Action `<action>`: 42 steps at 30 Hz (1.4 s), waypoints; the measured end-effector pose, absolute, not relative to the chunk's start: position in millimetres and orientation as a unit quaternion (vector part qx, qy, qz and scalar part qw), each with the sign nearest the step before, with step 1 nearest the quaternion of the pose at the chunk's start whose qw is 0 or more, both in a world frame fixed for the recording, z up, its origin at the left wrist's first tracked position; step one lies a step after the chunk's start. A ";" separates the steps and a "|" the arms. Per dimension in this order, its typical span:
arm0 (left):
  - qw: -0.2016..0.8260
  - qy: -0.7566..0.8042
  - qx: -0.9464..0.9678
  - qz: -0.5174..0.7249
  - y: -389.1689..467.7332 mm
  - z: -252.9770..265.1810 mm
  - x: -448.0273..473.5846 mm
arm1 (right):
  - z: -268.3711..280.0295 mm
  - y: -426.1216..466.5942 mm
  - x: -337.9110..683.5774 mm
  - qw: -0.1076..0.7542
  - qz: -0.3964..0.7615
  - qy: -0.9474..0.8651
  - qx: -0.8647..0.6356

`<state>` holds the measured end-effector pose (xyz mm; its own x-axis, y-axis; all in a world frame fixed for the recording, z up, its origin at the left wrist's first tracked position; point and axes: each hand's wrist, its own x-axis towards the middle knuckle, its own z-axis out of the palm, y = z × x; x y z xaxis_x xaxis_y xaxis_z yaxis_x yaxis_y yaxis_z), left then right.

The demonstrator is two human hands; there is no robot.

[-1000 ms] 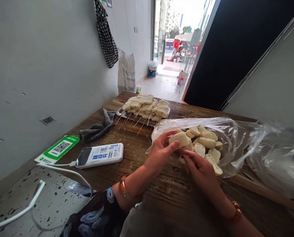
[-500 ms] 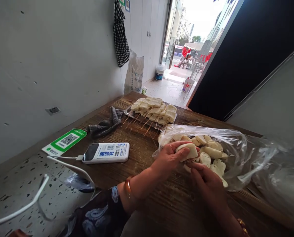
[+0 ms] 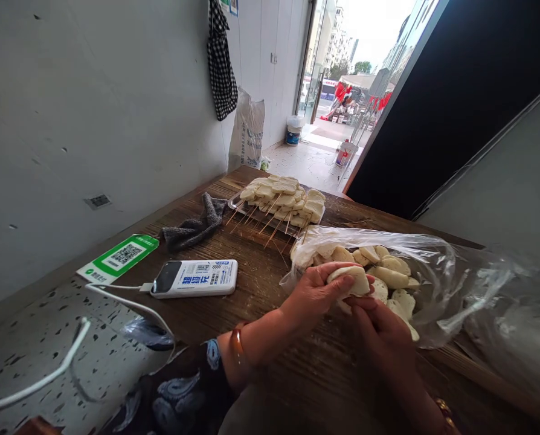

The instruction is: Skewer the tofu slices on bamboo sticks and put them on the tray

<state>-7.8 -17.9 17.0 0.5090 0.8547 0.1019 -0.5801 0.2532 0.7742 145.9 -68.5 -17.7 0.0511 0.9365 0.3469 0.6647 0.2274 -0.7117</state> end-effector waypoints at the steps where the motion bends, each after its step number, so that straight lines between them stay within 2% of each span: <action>1: 0.774 0.174 0.398 0.461 -18.2 16.7 -7.5 | -17.4 -68.4 145.3 0.409 0.168 -0.667 -0.599; 7: 0.764 0.188 0.431 0.442 -19.4 11.0 -2.9 | -20.0 -66.9 143.8 0.413 0.209 -0.633 -0.621; 13: 0.746 0.232 0.425 0.457 -13.7 11.3 -6.3 | -15.2 -60.8 142.9 0.430 0.318 -0.609 -0.586; 24: 0.718 0.253 0.487 0.428 -4.3 -0.5 1.9 | -8.2 -51.0 145.7 0.496 0.307 -0.585 -0.564; 27: 0.645 0.300 0.519 0.473 6.8 -2.9 -3.2 | -8.2 -44.6 160.0 0.541 0.322 -0.532 -0.566; 30: 0.514 0.373 0.598 0.489 18.4 -8.5 -6.9 | -6.8 -38.9 175.4 0.605 0.332 -0.449 -0.567; 36: 0.205 0.430 0.794 0.378 27.9 -25.1 1.1 | -6.0 -34.4 184.4 0.633 0.327 -0.435 -0.551; 39: 0.143 0.441 0.816 0.345 28.4 -28.4 5.3 | -8.5 -33.3 181.2 0.621 0.329 -0.453 -0.549; 42: 0.125 0.454 0.817 0.334 26.4 -27.0 7.5 | -11.7 -32.7 179.1 0.612 0.326 -0.465 -0.550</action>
<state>7.5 26.4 -27.0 0.3646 0.8250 0.4317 0.6587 -0.5562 0.5067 179.1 -32.7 -11.7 0.3544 0.9111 0.2107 0.1135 0.1818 -0.9768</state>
